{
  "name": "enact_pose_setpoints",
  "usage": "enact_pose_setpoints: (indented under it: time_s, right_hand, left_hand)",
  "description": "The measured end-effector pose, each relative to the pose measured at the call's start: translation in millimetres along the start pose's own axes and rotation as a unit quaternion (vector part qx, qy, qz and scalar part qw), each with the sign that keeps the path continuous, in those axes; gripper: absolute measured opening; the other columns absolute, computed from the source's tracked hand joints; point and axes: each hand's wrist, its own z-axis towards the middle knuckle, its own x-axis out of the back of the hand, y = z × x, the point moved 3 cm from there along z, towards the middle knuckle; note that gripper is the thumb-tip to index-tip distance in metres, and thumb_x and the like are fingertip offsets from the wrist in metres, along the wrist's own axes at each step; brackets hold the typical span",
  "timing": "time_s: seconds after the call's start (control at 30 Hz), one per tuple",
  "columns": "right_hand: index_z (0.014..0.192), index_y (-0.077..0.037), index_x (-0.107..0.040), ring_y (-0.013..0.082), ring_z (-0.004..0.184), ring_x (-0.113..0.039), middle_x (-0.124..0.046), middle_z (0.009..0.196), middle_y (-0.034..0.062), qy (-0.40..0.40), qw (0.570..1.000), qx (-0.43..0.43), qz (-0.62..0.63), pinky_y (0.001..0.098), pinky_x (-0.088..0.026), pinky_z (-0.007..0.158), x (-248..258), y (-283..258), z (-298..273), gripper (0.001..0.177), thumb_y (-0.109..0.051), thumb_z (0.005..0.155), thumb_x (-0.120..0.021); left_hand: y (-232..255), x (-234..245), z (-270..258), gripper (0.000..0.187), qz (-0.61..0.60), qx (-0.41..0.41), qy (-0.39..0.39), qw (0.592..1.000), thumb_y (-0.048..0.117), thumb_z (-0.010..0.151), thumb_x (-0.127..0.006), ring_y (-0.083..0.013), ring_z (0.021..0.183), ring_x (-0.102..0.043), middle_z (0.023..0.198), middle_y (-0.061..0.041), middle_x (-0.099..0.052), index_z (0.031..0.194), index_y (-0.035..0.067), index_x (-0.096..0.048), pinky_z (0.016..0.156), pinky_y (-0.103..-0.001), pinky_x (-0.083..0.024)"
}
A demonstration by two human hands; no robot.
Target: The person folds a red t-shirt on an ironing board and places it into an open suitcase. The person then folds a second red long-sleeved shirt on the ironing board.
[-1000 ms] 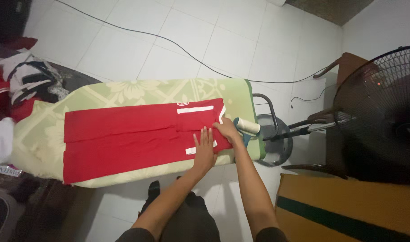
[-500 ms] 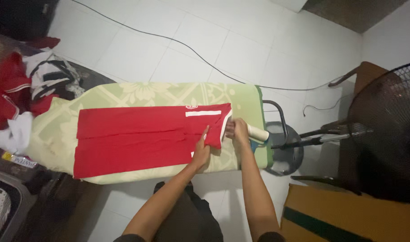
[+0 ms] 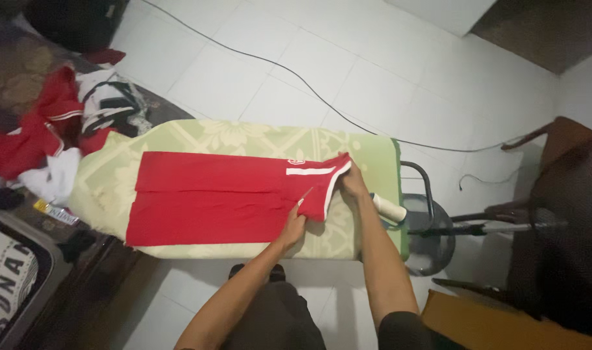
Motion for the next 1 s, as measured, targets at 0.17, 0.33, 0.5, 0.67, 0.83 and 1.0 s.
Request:
enact_pose_setpoints:
  time_s: [0.17, 0.33, 0.5, 0.67, 0.83, 1.0]
  right_hand:
    - [0.130, -0.004, -0.061, 0.0281, 0.109, -0.066, -0.068, 0.121, 0.0132, -0.083, 0.992, -0.071, -0.067, 0.0448, -0.055, 0.086, -6, -21, 4, 0.039, 0.002, 0.092, -0.063]
    - [0.119, 0.009, -0.058, 0.0234, 0.130, -0.062, -0.060, 0.150, 0.0006, -0.176, 0.980, -0.049, -0.084, 0.0390, -0.050, 0.112, -28, -41, 31, 0.022, -0.009, 0.107, -0.057]
    - [0.143, -0.006, -0.052, 0.0190, 0.125, -0.059, -0.063, 0.137, 0.0066, -0.247, 0.949, 0.000, -0.195, 0.0376, -0.045, 0.110, -83, -61, 36, 0.056, 0.003, 0.088, -0.060]
    - [0.139, -0.007, -0.052, 0.0187, 0.120, -0.061, -0.064, 0.130, 0.0061, -0.282, 0.934, 0.005, -0.218, 0.0369, -0.049, 0.106, -168, -71, 36, 0.047, -0.005, 0.093, -0.064]
    - [0.129, -0.009, -0.058, 0.0236, 0.096, -0.059, -0.067, 0.120, 0.0077, -0.269, 0.888, -0.100, -0.358, 0.0495, -0.038, 0.073, -250, -52, 33, 0.033, -0.015, 0.097, -0.066]
    - [0.120, -0.005, -0.061, 0.0162, 0.113, -0.064, -0.069, 0.117, 0.0047, -0.376, 0.885, 0.069, -0.266, 0.0347, -0.052, 0.098, -336, -1, 43, 0.031, -0.014, 0.092, -0.071]
  left_hand:
    - [-24, 20, -5, 0.056, 0.007, 0.076, 0.014, 0.997, 0.013, 0.097, -0.043, -0.0145, 0.094, -0.055, 0.108, -0.007, -0.063, 0.151, 0.005, -0.053, 0.084, -0.029, -0.046]
    - [-49, 35, 4, 0.040, -0.224, 0.121, 0.094, 0.962, 0.023, 0.101, -0.045, -0.0167, 0.077, -0.054, 0.098, -0.005, -0.065, 0.135, 0.008, -0.059, 0.064, -0.036, -0.041]
    - [-56, 88, -1, 0.039, -0.331, 0.087, 0.167, 0.925, 0.021, 0.100, -0.043, -0.0236, 0.109, -0.063, 0.119, -0.013, -0.070, 0.124, -0.002, -0.064, 0.097, -0.042, -0.049]
    - [-30, 141, -18, 0.040, -0.402, 0.033, 0.154, 0.902, 0.019, 0.097, -0.047, -0.0261, 0.123, -0.064, 0.130, -0.015, -0.069, 0.127, -0.002, -0.062, 0.112, -0.043, -0.047]
    - [16, 198, -48, 0.041, -0.478, 0.055, 0.171, 0.860, 0.027, 0.105, -0.051, -0.0274, 0.127, -0.061, 0.138, -0.016, -0.064, 0.133, -0.001, -0.059, 0.117, -0.046, -0.041]
    - [49, 246, -80, 0.050, -0.493, 0.012, 0.208, 0.845, 0.036, 0.104, -0.048, -0.0274, 0.132, -0.058, 0.142, -0.014, -0.062, 0.139, 0.000, -0.055, 0.117, -0.046, -0.040]
